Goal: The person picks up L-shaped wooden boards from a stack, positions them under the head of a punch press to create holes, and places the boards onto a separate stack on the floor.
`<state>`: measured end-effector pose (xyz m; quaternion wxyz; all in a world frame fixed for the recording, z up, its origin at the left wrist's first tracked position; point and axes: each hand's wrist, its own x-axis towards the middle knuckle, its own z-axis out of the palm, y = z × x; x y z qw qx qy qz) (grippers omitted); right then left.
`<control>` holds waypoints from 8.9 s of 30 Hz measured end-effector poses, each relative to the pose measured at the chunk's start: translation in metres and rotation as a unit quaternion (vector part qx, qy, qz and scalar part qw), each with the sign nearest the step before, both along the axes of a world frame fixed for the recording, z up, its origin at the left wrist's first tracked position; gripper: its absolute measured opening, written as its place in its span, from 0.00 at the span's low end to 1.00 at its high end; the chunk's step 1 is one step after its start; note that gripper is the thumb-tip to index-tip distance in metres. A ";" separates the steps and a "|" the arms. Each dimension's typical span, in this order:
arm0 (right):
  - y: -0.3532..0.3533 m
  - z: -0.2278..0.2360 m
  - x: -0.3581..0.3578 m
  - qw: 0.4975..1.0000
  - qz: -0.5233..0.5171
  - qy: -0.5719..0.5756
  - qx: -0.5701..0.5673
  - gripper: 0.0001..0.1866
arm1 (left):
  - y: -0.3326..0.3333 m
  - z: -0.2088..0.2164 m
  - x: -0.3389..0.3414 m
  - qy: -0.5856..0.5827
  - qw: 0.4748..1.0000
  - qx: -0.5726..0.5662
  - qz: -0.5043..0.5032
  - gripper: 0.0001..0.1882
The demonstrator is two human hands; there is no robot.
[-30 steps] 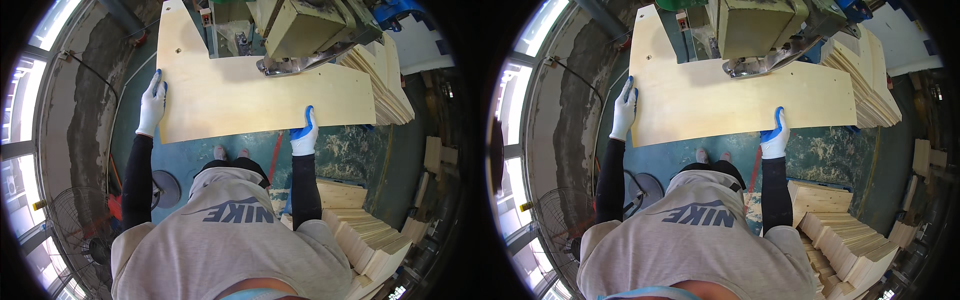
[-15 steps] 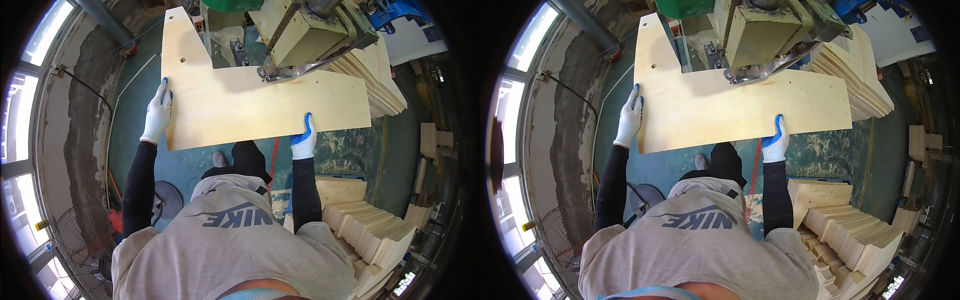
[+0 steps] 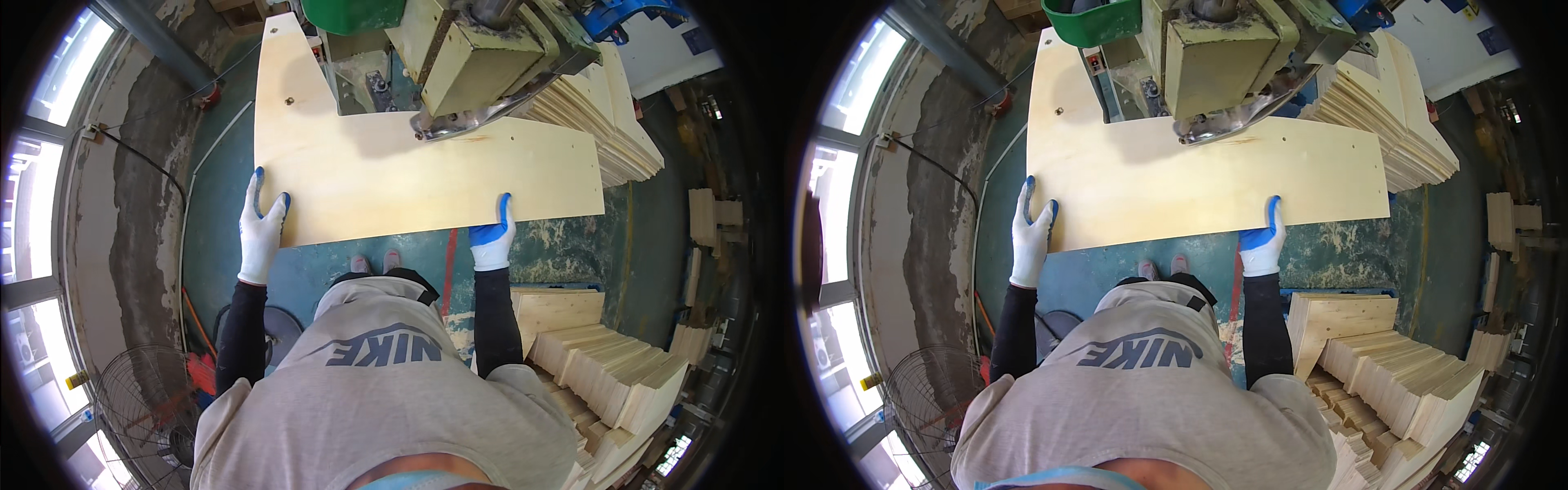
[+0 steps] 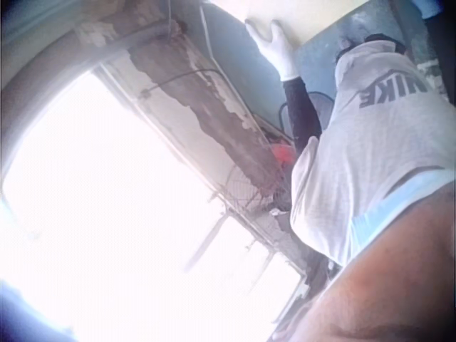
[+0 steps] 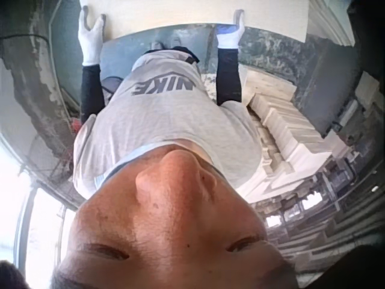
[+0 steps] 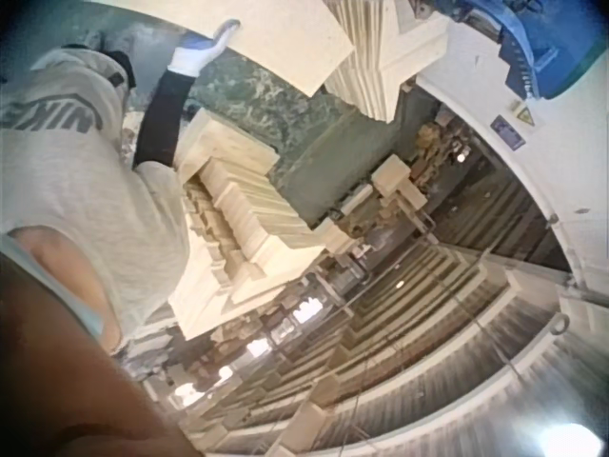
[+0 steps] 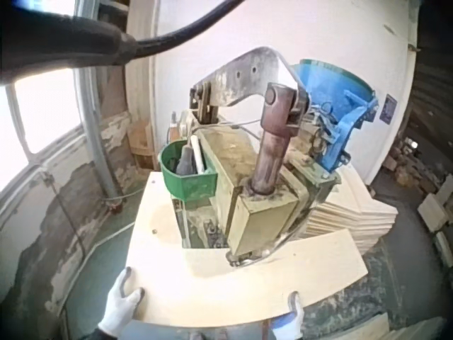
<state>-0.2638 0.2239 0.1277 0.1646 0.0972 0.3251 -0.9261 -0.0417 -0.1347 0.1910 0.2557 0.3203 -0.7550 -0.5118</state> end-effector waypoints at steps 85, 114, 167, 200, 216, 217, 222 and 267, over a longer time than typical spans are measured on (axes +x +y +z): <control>-0.069 0.006 0.049 0.988 -0.066 -0.017 0.135 0.23 | -0.226 -0.023 0.268 -0.110 0.976 0.032 0.186 0.33; -0.088 0.013 0.056 0.976 -0.159 0.038 0.146 0.24 | -0.228 -0.011 0.269 -0.053 0.976 0.021 0.211 0.32; -0.184 0.012 0.079 0.953 0.055 0.016 0.299 0.16 | -0.256 -0.020 0.346 -0.068 0.953 0.068 0.288 0.32; -0.041 0.033 0.158 0.925 0.358 -0.039 0.119 0.23 | -0.225 0.023 0.479 -0.157 0.948 -0.062 0.270 0.15; 0.157 0.038 0.085 0.968 0.129 0.202 0.075 0.35 | 0.118 -0.042 0.401 -0.153 0.956 0.094 0.232 0.17; 0.169 0.062 0.066 0.962 0.098 0.248 0.058 0.36 | 0.149 -0.048 0.353 -0.153 0.955 0.161 0.197 0.19; 0.178 0.089 0.068 0.940 0.031 0.291 0.177 0.48 | 0.304 -0.098 0.133 -0.182 0.907 0.370 0.091 0.27; 0.368 0.090 -0.676 0.910 0.292 0.243 0.165 0.33 | 0.528 0.028 -0.713 -0.159 0.980 -0.119 0.024 0.36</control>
